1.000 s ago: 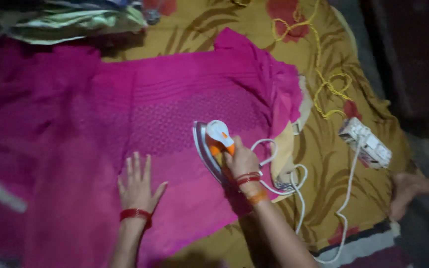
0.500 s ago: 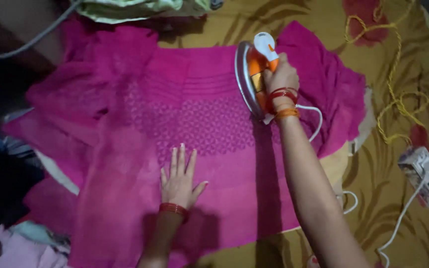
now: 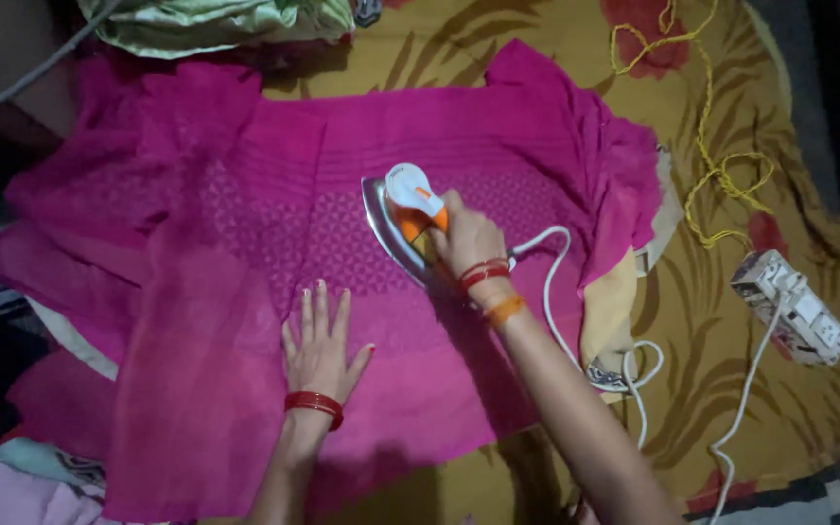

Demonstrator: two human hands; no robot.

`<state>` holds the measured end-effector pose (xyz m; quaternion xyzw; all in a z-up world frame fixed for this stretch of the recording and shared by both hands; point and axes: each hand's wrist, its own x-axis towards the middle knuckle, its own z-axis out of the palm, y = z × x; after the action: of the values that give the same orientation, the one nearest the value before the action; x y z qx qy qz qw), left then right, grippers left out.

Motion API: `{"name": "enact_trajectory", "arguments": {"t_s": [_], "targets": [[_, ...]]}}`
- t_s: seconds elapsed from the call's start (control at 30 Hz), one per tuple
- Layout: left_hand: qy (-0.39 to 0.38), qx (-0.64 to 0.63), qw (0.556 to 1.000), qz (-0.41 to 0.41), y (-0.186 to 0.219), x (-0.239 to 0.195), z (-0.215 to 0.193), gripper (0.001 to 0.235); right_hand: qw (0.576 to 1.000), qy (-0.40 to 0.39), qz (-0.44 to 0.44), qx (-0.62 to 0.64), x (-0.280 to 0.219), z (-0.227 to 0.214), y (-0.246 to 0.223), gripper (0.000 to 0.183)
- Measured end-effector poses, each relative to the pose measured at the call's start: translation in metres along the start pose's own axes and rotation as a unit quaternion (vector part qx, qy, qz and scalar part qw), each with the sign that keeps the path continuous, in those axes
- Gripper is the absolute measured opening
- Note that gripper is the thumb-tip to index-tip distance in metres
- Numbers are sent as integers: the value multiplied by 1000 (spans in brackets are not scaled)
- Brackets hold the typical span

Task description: Ironing a pink cloth and then folding it on a bed.

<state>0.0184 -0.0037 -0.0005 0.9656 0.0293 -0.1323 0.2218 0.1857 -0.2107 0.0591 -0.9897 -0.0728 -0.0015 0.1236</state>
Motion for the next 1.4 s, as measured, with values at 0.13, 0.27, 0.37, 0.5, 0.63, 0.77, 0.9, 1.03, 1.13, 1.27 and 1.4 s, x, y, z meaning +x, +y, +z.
{"name": "enact_trajectory", "arguments": {"t_s": [0.13,0.27,0.37,0.5,0.63,0.77,0.9,1.03,1.13,1.27,1.4], "targets": [[-13,29,999,4,-3,9,5,95,1000,-4,1,-30,47,8,-7,35],[-80,16,996,-25,-4,14,-16,91,999,25,31,-30,107,11,-24,36],[-82,-24,996,-15,-12,13,-12,90,997,64,52,-13,148,24,-26,28],[-55,-48,997,6,-18,14,-6,88,994,104,38,6,158,23,-28,40],[-52,-13,999,1,-11,11,-10,89,995,90,-29,32,114,24,-5,36],[-20,-9,1000,15,-7,2,-2,89,998,56,-27,8,38,16,1,36],[28,-21,999,25,-9,0,8,87,1000,-18,-3,-2,-18,7,0,40],[35,-33,999,24,-12,1,8,85,1000,-17,-11,-20,-9,4,-5,36],[-17,-33,999,3,-9,5,2,89,999,-17,30,-27,28,7,-15,37],[-30,-41,999,2,-11,9,-8,91,999,16,6,-40,84,9,-29,39],[-75,-59,995,-2,-17,17,-14,95,997,71,-14,-14,140,20,-35,34]]}}
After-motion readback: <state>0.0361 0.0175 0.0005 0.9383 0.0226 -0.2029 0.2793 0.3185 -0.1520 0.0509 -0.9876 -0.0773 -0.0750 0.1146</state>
